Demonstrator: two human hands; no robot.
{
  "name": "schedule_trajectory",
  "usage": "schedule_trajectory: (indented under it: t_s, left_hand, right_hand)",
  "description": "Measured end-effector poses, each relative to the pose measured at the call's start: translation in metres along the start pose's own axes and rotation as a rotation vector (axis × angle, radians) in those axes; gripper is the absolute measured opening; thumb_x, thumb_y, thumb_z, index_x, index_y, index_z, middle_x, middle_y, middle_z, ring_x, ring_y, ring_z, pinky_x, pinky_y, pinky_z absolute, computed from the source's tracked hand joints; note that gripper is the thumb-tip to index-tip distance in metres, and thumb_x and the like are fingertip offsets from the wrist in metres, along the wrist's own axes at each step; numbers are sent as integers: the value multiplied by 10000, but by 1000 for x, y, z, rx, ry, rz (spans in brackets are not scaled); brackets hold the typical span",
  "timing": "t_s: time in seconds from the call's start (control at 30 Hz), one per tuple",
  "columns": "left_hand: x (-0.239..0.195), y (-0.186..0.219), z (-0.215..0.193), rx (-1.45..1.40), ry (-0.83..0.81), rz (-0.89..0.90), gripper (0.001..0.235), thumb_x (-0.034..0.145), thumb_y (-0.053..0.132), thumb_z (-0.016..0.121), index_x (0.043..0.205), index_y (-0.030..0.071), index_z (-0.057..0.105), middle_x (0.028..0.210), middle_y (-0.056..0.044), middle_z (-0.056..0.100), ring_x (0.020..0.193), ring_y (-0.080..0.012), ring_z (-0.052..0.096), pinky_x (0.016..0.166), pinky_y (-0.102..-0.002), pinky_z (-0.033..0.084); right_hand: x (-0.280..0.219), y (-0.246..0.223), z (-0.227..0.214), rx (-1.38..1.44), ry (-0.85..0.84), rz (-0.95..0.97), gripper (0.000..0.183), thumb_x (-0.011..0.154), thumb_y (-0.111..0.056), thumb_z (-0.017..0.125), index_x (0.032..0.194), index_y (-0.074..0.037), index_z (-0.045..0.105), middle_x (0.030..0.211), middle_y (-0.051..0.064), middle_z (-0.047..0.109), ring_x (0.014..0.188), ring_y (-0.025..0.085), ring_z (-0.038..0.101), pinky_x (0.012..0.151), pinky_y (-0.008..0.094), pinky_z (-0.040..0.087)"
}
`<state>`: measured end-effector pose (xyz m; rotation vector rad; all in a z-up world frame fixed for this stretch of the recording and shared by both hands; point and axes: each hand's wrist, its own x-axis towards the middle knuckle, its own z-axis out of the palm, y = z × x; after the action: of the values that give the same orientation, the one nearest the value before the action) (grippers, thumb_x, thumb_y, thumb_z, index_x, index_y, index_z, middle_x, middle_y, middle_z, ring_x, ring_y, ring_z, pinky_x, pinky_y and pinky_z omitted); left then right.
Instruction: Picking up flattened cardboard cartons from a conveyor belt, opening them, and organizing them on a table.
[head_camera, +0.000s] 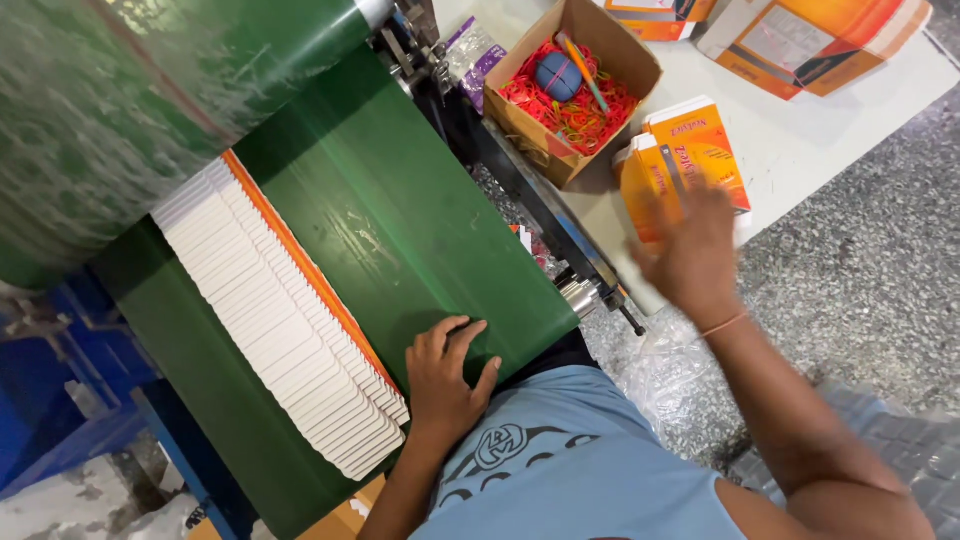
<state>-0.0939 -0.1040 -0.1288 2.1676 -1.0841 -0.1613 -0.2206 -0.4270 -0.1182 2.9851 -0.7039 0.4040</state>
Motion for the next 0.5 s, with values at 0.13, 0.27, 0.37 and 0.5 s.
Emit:
schedule_trajectory:
  t_s: [0.13, 0.27, 0.37, 0.5]
  left_hand:
    - [-1, -2, -1, -15, -39, 3, 544, 775, 265, 812, 1275, 130, 648, 1318, -69, 579, 1128, -304, 554, 919, -454, 419]
    - [-6, -3, -3, -37, -79, 31, 566, 763, 249, 816, 1283, 116, 639, 1349, -73, 571, 1131, -307, 549, 922, -453, 418]
    - [-10, -4, -2, -66, -66, 41, 572, 761, 241, 820, 1286, 111, 633, 1359, -74, 570, 1138, -305, 547, 925, -452, 415]
    - [-10, -1, -6, -136, -35, 18, 558, 745, 223, 837, 1257, 109, 648, 1311, -86, 603, 1122, -304, 567, 905, -451, 421]
  right_hand:
    - [-3, 4, 42, -366, -26, -91, 514, 885, -221, 668, 1396, -274, 665, 1617, 164, 439, 1504, 415, 373, 1222, 599, 260]
    - [17, 70, 76, -249, 11, 18, 447, 976, -156, 579, 1407, -215, 686, 1671, 257, 360, 1521, 484, 301, 1229, 650, 209]
    - [29, 116, 86, -332, 46, 62, 367, 1019, -144, 602, 1370, -201, 693, 1660, 284, 351, 1522, 491, 290, 1261, 646, 204]
    - [42, 94, 59, -296, 130, 76, 452, 895, -165, 702, 1347, -165, 705, 1596, 271, 424, 1490, 472, 354, 1236, 643, 251]
